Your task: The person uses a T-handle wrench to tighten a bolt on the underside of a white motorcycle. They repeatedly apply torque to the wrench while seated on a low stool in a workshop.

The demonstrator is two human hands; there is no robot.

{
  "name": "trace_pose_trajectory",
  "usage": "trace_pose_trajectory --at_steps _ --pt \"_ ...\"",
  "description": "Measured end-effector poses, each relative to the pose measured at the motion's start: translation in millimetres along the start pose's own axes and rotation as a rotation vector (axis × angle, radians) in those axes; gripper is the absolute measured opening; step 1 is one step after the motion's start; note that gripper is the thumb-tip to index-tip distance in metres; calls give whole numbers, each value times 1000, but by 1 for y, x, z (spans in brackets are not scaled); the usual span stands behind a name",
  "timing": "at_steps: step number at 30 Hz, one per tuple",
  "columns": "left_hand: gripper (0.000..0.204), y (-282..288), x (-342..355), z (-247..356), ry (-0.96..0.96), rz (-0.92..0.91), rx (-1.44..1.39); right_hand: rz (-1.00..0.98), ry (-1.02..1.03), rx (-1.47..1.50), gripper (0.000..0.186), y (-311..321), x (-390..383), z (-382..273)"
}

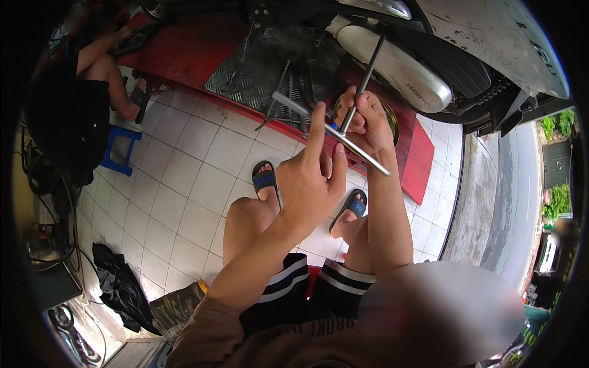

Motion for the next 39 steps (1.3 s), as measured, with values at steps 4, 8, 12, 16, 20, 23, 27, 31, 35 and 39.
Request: trace_pose_trajectory --at_steps 4,8,12,16,20,23,27,31,35,39 --pt "22 -21 -7 -27 37 -144 107 82 17 52 31 14 -1 -4" --pt "28 -32 -11 -23 34 -200 35 -85 4 -9 30 -9 1 4" --pt "18 -33 -12 -18 5 -192 -133 -38 -129 -138 26 -5 -5 12" --pt "31 -12 0 12 -219 -59 -193 -5 3 -149 26 4 -3 -4" --pt "44 5 2 -10 -23 81 -298 -41 41 -65 29 -6 -1 -12" --pt "39 -16 -9 -33 244 -32 -352 6 39 -34 29 -6 0 -11" --pt "34 -49 -19 10 1 -412 -320 9 61 9 27 1 4 -9" --pt "56 -18 -5 27 -147 -186 -279 45 50 38 25 7 -1 -9" --pt "51 -8 -4 -36 215 27 -375 41 81 101 23 4 -1 -17" --pt "51 -41 -17 19 -114 -378 -219 19 108 155 22 7 -2 -22"
Point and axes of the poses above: each hand's wrist, its own x-axis towards the middle knuckle, its own y-axis out of the back of the hand, z = x × y, the point moved 10 cm from there along x, towards the middle knuckle, and after that the axes turned 7 degrees about -y, right-handed, at the moved point
